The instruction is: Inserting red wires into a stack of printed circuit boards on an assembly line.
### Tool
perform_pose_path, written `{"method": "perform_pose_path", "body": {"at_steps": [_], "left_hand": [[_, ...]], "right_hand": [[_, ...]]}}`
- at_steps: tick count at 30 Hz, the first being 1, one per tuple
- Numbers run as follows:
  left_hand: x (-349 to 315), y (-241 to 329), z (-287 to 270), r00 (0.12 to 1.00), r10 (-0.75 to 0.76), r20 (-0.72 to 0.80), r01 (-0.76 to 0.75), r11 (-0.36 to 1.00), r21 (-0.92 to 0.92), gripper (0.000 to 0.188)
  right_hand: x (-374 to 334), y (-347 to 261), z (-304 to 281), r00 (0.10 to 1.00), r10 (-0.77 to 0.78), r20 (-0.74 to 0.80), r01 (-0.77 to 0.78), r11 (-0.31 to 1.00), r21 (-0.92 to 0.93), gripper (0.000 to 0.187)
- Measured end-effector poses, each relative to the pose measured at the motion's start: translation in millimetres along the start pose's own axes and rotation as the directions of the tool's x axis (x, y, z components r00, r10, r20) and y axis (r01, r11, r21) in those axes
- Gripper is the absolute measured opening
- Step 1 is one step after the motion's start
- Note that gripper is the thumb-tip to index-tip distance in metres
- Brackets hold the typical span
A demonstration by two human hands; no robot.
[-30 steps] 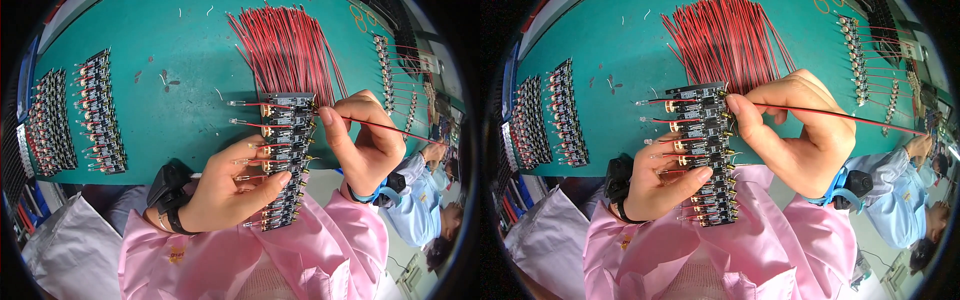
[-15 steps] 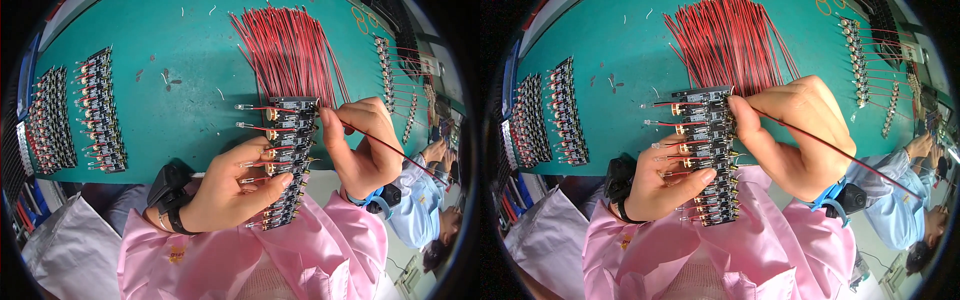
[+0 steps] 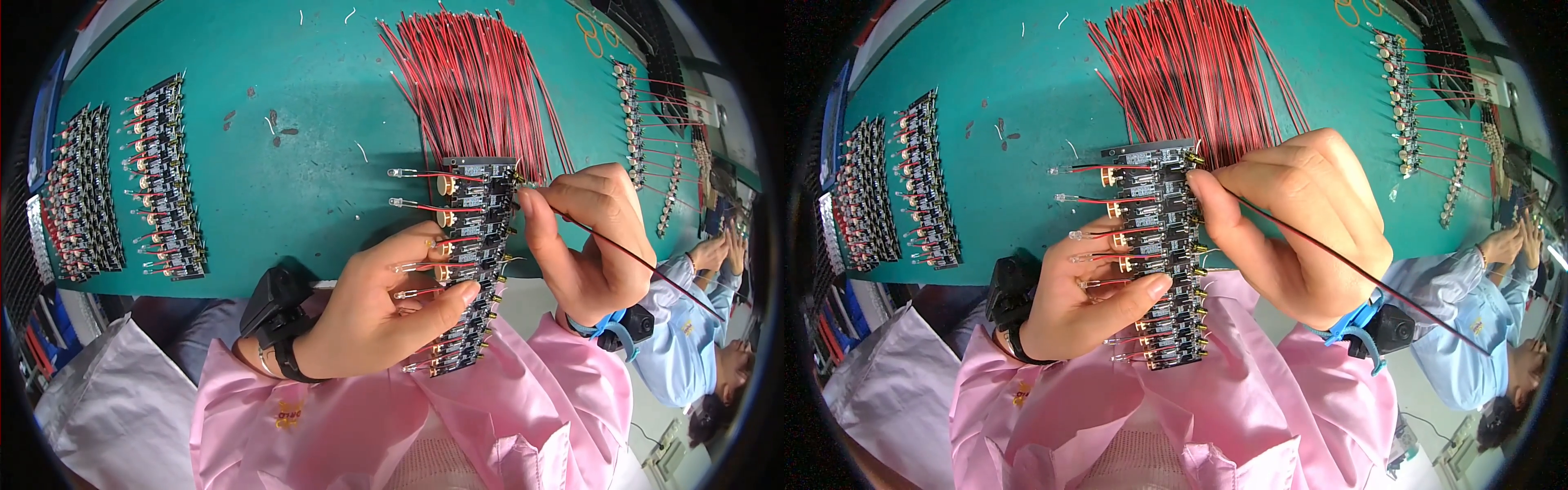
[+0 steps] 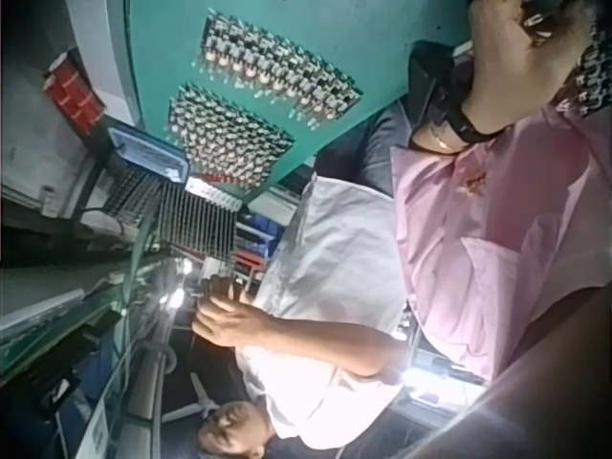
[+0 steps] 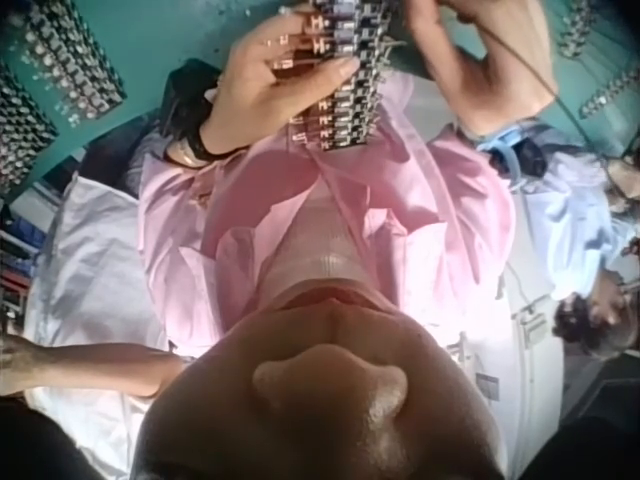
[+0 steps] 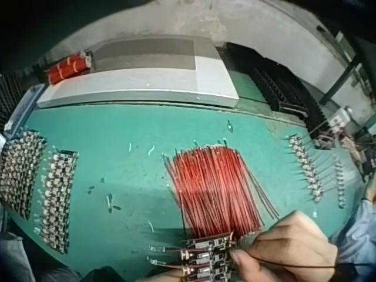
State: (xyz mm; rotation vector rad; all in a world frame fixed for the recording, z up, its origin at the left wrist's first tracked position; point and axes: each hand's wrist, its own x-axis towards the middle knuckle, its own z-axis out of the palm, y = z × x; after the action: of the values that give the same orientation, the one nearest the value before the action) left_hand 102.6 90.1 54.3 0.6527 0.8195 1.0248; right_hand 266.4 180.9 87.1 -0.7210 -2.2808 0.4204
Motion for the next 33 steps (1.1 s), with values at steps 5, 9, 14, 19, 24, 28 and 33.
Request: {"method": "perform_pose_path", "body": {"at_steps": [5,9,14,19,24,28,33], "left_hand": [[-1,0,-1,0.999,-0.035,0.030,0.035,0.999,0.018,0.030],[-1,2,2,0.997,-0.074,0.002,0.074,0.996,-0.046,0.030],[0,-2,-1,1.000,-0.028,-0.010,0.028,0.998,-0.049,0.029],[1,5,-1,0.995,-0.085,-0.044,0.083,0.996,-0.042,0.029],[3,3,0,0.994,-0.069,-0.089,0.066,0.997,-0.035,0.029],[0,4,-2,0.990,-0.116,-0.084,0.115,0.993,-0.019,0.028],[1,7,0,0.988,-0.134,-0.075,0.132,0.991,-0.025,0.028]], "right_hand": [[2,-1,-3,0.995,0.069,0.073,-0.073,0.996,0.047,0.016],[-2,0,0,0.976,0.202,0.077,-0.210,0.970,0.119,0.011],[-6,3,-2,0.781,0.583,0.224,-0.609,0.631,0.480,0.007],[-14,25,-24,0.768,0.610,0.196,-0.566,0.502,0.654,0.007],[-14,54,-17,0.744,0.665,0.068,-0.643,0.684,0.345,0.008],[-18,58,-12,0.775,0.632,0.018,-0.620,0.766,-0.170,0.008],[-15,56,-16,0.838,0.541,0.073,-0.456,0.768,-0.450,0.006]]}}
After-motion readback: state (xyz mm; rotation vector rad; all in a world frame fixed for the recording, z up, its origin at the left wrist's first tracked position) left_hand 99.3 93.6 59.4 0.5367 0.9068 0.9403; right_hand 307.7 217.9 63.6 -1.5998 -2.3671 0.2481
